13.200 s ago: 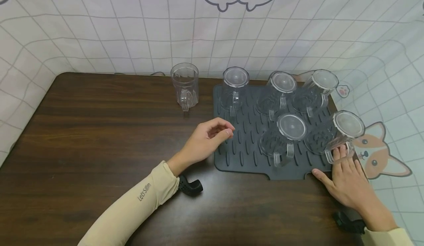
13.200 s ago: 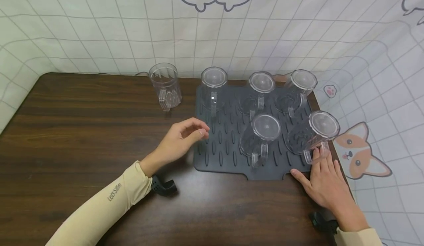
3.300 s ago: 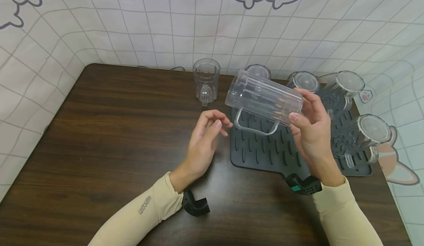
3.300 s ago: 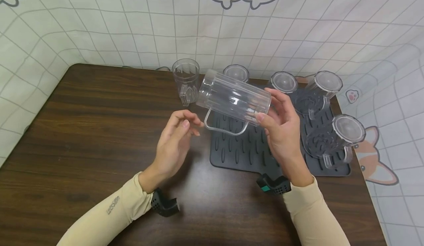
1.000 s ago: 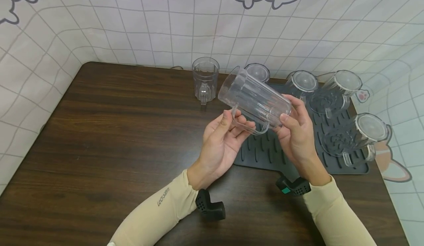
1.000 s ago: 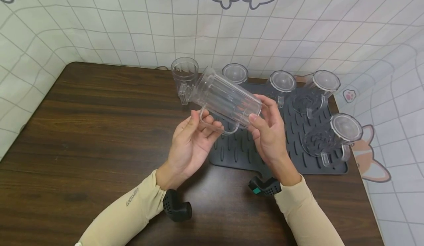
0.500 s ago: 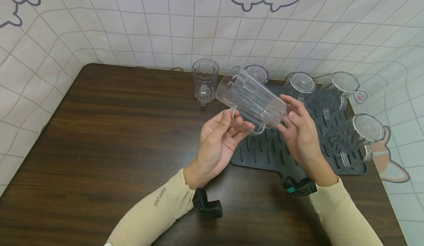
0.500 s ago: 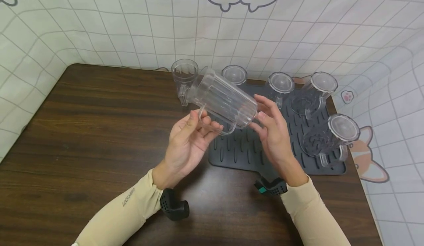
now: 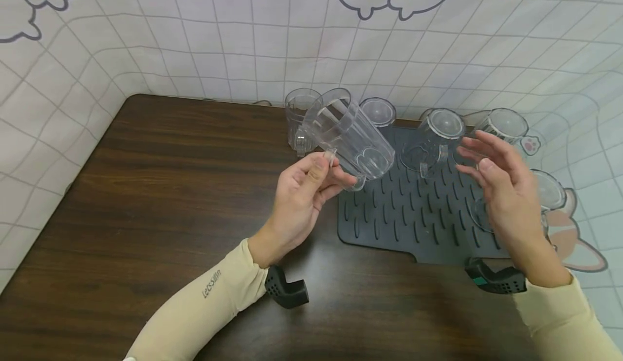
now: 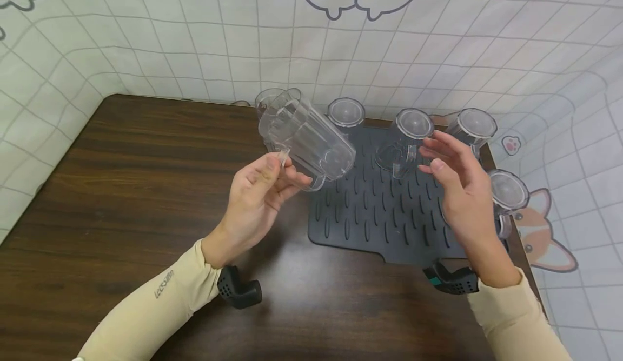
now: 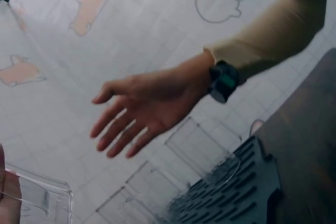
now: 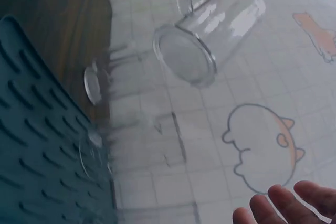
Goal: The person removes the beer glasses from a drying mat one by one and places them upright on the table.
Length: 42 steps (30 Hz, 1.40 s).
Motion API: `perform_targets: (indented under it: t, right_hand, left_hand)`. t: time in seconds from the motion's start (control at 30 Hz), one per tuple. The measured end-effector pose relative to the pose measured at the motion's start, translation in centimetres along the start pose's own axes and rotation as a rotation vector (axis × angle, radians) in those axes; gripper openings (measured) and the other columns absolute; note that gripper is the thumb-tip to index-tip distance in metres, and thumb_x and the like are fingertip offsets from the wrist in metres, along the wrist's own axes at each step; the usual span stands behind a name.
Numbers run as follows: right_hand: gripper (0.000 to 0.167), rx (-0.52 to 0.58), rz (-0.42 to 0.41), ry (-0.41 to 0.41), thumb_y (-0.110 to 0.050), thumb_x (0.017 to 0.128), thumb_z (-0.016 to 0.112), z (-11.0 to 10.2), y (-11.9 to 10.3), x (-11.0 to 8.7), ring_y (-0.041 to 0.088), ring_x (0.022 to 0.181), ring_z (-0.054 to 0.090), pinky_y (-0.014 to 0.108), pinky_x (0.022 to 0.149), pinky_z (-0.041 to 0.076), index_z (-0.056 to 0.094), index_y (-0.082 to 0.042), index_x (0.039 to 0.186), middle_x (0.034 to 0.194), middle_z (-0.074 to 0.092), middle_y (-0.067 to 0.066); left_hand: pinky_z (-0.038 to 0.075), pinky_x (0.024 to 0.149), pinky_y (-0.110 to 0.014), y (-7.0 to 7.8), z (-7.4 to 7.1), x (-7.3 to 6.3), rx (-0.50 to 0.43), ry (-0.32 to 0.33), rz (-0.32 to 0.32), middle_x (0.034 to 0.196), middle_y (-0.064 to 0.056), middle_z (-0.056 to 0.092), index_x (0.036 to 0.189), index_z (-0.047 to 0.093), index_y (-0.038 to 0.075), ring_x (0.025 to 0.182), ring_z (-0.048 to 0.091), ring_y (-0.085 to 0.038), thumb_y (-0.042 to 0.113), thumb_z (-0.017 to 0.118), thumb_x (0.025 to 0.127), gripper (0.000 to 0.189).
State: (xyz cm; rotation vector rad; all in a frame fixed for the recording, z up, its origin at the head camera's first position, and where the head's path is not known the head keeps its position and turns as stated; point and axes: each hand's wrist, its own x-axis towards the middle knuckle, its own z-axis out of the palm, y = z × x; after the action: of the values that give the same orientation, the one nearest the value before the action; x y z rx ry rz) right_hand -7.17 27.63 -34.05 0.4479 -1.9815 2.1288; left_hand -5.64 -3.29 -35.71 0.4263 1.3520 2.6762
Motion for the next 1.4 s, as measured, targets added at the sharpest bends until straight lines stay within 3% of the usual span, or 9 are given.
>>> perform_targets:
  t: [0.1,0.3,0.43,0.5,0.57,0.67,0.77,1.17,1.4]
  right_hand:
    - [0.043,-0.052,-0.057,0.028,0.003,0.104,0.047,-1.4,-0.8,-0.1,0.018,0.129,0.062,0.019,0.102,0.053,0.049,0.006,0.147,0.140,0.066,0.010]
    - [0.045,-0.653,-0.072,0.154,-0.007,0.104,0.056,-3.6,-2.9,-0.8,-0.008,0.120,0.063,0.002,0.097,0.048,0.056,-0.011,0.148,0.142,0.067,-0.010]
    - [0.050,-0.874,-0.039,0.173,-0.019,0.104,0.061,-5.1,-3.4,-1.6,-0.020,0.124,0.052,0.000,0.107,0.039,0.050,-0.025,0.153,0.153,0.057,-0.008]
    - [0.054,-0.954,-0.009,0.175,-0.025,0.106,0.060,-5.8,-3.4,-2.1,-0.011,0.139,0.047,0.004,0.116,0.031,0.044,-0.029,0.156,0.160,0.050,-0.002]
    - [0.057,-1.031,0.033,0.174,-0.032,0.107,0.057,-6.4,-3.5,-2.5,0.008,0.152,0.041,0.021,0.128,0.027,0.038,-0.030,0.160,0.164,0.042,0.005]
    - [0.063,-1.082,0.049,0.176,-0.042,0.106,0.055,-7.4,-3.5,-3.0,0.043,0.156,0.031,0.049,0.134,0.018,0.033,-0.022,0.162,0.167,0.036,0.015]
    - [0.068,-1.096,0.025,0.202,-0.047,0.105,0.056,-8.5,-3.3,-3.4,0.048,0.157,0.027,0.066,0.130,0.013,0.034,-0.017,0.162,0.167,0.033,0.020]
    - [0.086,-1.150,0.095,0.254,-0.064,0.102,0.051,-12.1,-1.8,-6.4,0.043,0.163,0.006,0.072,0.128,0.000,0.024,-0.012,0.165,0.174,0.013,0.022]
    - [0.090,-1.150,0.154,0.268,-0.066,0.100,0.050,-13.1,-1.1,-7.4,0.037,0.164,-0.002,0.068,0.130,-0.006,0.017,-0.015,0.167,0.176,0.006,0.012]
  left_hand:
    - [0.060,0.096,-0.022,0.6,-0.3,0.1,0.044,-0.010,0.010,0.090,0.009,0.076,0.101,0.062,0.014,0.091,0.076,-0.006,0.043,0.064,0.100,0.029]
    - [0.061,0.098,-0.029,1.8,-0.8,0.2,0.143,-0.021,0.043,0.093,0.005,0.072,0.100,0.064,0.013,0.089,0.076,-0.008,0.031,0.062,0.104,0.019]
    - [0.062,0.099,-0.036,2.5,-1.1,0.2,0.221,-0.028,0.069,0.091,0.005,0.073,0.102,0.064,0.009,0.088,0.076,-0.009,0.025,0.061,0.105,0.017]
    - [0.062,0.099,-0.037,2.8,-1.3,0.2,0.262,-0.032,0.078,0.089,0.006,0.074,0.103,0.063,0.006,0.088,0.076,-0.008,0.025,0.062,0.105,0.020]
    - [0.062,0.098,-0.037,3.1,-1.5,0.2,0.301,-0.031,0.083,0.088,0.007,0.074,0.104,0.063,0.003,0.088,0.076,-0.008,0.027,0.063,0.104,0.024]
    - [0.063,0.096,-0.036,3.6,-1.8,0.2,0.358,-0.028,0.088,0.088,0.007,0.075,0.105,0.064,0.003,0.087,0.076,-0.008,0.029,0.063,0.104,0.027]
    - [0.063,0.096,-0.035,4.0,-2.2,0.2,0.413,-0.023,0.090,0.088,0.008,0.075,0.105,0.065,0.003,0.087,0.076,-0.009,0.031,0.064,0.104,0.028]
    - [0.062,0.097,-0.035,6.0,-3.6,0.3,0.533,0.030,0.086,0.088,0.008,0.074,0.110,0.061,-0.009,0.089,0.078,-0.012,0.021,0.060,0.106,0.030]
    - [0.063,0.094,-0.034,6.4,-4.4,0.3,0.535,0.059,0.081,0.087,0.007,0.074,0.109,0.063,-0.005,0.088,0.077,-0.013,0.014,0.060,0.106,0.020]
